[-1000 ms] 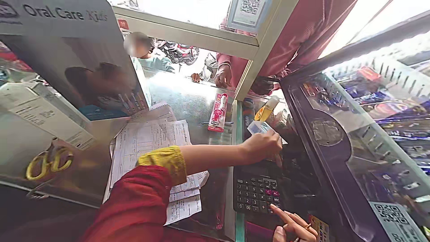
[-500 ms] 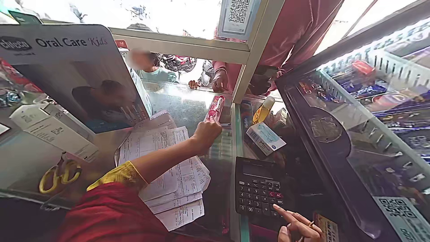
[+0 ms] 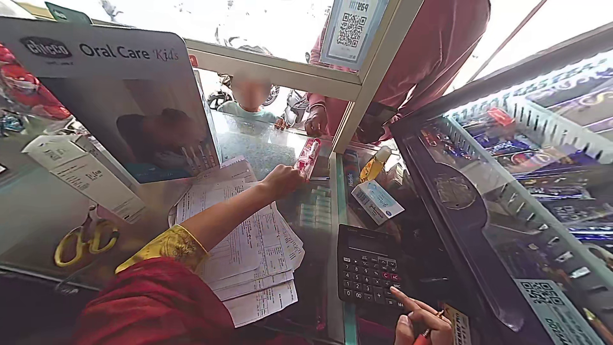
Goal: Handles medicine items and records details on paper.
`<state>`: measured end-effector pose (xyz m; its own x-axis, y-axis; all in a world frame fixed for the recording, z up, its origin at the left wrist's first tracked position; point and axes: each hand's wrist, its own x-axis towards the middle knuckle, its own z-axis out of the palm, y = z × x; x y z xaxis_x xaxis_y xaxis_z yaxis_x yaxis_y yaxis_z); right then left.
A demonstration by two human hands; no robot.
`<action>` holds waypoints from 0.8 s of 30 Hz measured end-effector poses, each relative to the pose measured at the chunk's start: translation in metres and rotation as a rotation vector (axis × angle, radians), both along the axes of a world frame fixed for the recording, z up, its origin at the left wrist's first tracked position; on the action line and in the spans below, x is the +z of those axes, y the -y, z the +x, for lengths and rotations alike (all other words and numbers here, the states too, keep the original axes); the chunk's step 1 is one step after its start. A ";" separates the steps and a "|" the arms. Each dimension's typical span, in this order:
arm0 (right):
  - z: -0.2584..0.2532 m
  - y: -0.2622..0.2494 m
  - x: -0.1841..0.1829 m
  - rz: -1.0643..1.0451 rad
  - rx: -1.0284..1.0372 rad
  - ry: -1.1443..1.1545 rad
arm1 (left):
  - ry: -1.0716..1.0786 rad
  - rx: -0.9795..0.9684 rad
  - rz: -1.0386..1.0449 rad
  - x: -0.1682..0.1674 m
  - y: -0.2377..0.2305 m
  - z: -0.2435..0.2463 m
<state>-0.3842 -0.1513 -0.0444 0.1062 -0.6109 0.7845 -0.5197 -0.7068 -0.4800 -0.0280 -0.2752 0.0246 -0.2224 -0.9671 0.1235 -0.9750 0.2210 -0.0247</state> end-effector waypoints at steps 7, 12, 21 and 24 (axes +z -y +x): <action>0.002 0.001 0.006 -0.070 -0.015 0.022 | -0.363 0.076 -0.727 0.050 -0.041 0.018; 0.009 0.004 0.026 -0.083 0.063 0.074 | -0.903 0.050 -0.725 0.100 -0.081 0.023; 0.039 -0.017 0.059 0.582 0.643 0.267 | -1.189 -0.030 -0.320 0.081 -0.105 -0.017; 0.040 -0.028 0.056 0.671 0.682 0.252 | -1.208 -0.009 -0.287 0.067 -0.102 -0.021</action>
<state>-0.3440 -0.1232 0.0111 0.4781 -0.8073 0.3460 0.0705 -0.3575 -0.9313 -0.0491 -0.1728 0.0916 0.1748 -0.8702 0.4606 -0.4056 0.3626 0.8391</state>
